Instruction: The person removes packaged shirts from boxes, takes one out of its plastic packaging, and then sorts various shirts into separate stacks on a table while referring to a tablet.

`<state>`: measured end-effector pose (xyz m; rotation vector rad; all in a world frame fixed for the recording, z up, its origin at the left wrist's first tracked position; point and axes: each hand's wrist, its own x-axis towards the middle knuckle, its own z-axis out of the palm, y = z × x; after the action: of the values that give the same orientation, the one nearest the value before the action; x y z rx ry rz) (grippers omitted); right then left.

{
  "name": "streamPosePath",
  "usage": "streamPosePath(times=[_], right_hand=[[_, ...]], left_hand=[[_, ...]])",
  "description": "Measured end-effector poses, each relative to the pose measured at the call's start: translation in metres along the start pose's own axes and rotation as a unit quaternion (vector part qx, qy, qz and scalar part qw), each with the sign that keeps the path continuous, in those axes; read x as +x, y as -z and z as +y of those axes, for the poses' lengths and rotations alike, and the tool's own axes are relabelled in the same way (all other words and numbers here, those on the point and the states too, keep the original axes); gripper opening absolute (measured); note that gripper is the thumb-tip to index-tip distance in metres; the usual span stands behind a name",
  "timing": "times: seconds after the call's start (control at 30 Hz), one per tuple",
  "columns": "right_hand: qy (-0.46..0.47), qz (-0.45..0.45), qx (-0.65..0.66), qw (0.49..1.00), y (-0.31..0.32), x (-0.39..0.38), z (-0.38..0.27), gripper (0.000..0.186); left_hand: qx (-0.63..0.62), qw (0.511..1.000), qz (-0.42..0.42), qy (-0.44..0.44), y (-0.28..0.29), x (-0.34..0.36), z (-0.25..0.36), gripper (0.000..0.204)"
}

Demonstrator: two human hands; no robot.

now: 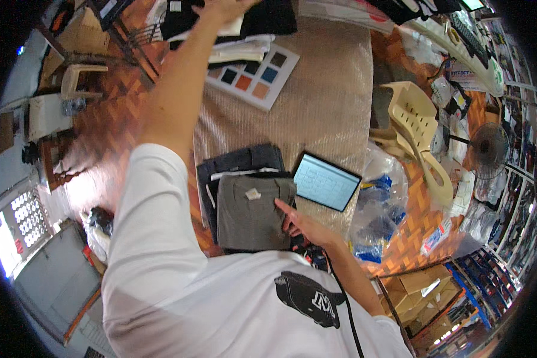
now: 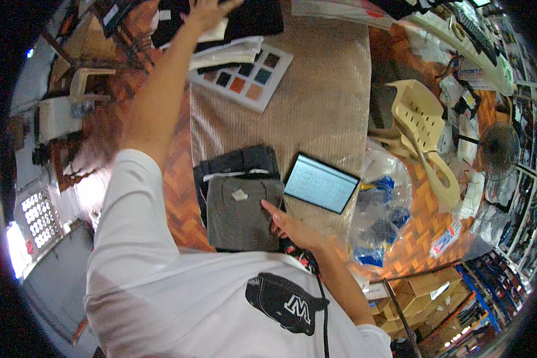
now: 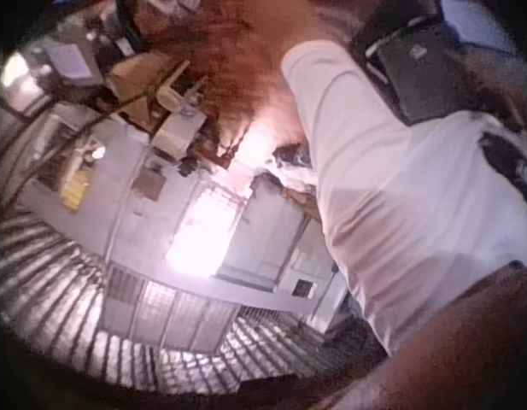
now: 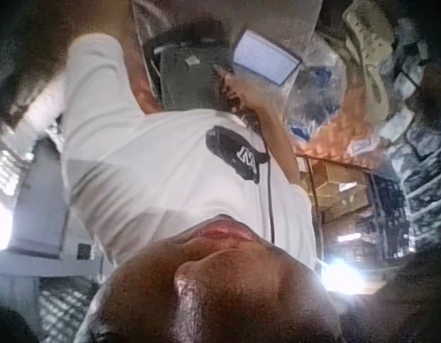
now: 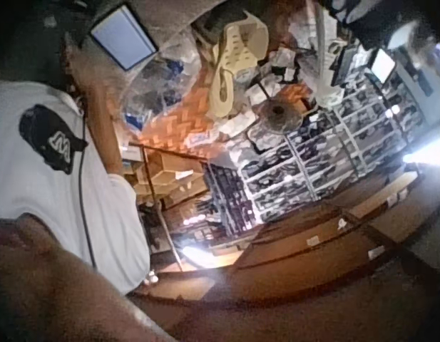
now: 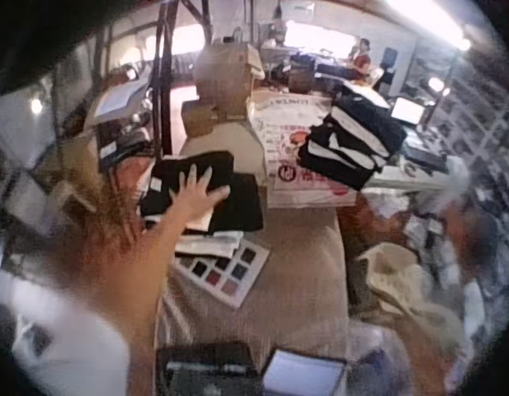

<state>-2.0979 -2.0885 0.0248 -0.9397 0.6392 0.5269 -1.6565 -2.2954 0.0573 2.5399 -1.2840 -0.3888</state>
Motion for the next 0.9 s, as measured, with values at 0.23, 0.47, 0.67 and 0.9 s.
streamPosePath(times=[0.23,0.47,0.67,0.9], right_hand=[[0.076,0.055,-0.044,0.995,-0.011,0.002,0.019,0.061],[0.091,0.007,0.076,0.993,-0.003,0.0,0.029,0.059],[0.109,0.118,0.014,0.987,0.009,0.003,0.04,0.053],[0.227,0.115,-0.11,0.961,0.016,0.024,0.09,0.082]], left_hand=[[-0.158,0.962,-0.044,-0.219,0.011,-0.205,-0.009,0.07],[-0.024,0.923,-0.231,-0.306,-0.03,-0.482,-0.001,0.074],[-0.045,0.94,-0.21,-0.265,-0.044,-0.485,-0.008,0.076],[-0.053,0.934,-0.239,-0.262,-0.022,-0.448,-0.017,0.06]])
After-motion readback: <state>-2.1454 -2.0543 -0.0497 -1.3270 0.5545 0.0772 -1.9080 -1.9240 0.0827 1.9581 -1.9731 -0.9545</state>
